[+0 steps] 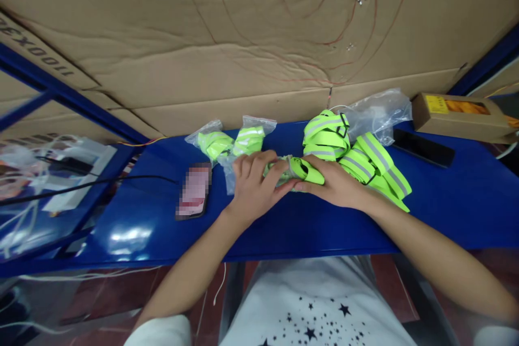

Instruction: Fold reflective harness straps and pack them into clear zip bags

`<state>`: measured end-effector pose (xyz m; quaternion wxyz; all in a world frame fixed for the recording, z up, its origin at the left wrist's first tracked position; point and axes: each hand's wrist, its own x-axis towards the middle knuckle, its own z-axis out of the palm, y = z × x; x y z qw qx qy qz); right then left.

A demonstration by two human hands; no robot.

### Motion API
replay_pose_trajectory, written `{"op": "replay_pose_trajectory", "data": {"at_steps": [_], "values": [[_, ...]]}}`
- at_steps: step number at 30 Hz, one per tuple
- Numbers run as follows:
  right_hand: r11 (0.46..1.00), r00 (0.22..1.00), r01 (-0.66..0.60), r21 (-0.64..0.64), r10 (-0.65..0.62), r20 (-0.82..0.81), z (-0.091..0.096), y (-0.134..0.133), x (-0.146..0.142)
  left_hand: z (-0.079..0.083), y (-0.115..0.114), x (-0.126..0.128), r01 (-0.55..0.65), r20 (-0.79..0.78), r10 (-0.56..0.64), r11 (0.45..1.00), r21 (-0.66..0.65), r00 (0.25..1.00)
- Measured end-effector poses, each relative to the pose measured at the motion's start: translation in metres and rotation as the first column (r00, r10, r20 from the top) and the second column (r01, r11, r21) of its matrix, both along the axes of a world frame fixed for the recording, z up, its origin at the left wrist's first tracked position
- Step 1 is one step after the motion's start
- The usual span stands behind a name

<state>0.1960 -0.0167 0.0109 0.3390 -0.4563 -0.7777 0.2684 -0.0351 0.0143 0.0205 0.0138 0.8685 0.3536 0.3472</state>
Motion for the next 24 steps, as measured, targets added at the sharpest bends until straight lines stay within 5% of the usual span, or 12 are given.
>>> {"op": "replay_pose_trajectory", "data": {"at_steps": [3,7,24], "values": [[0.994,0.994,-0.112,0.013,0.112,0.001,-0.01,0.005,-0.004,0.019,0.005,-0.006,0.177,-0.081,-0.209,0.939,-0.295,0.975],[0.987,0.988,-0.153,0.051,0.154,-0.007,-0.018,0.008,-0.008,0.032,0.012,-0.019,0.1,-0.141,-0.209,0.833,-0.544,0.968],[0.968,0.982,-0.049,0.246,0.092,-0.167,-0.012,0.005,-0.014,0.014,0.016,-0.008,0.099,-0.067,-0.182,0.767,-0.634,0.981]]}}
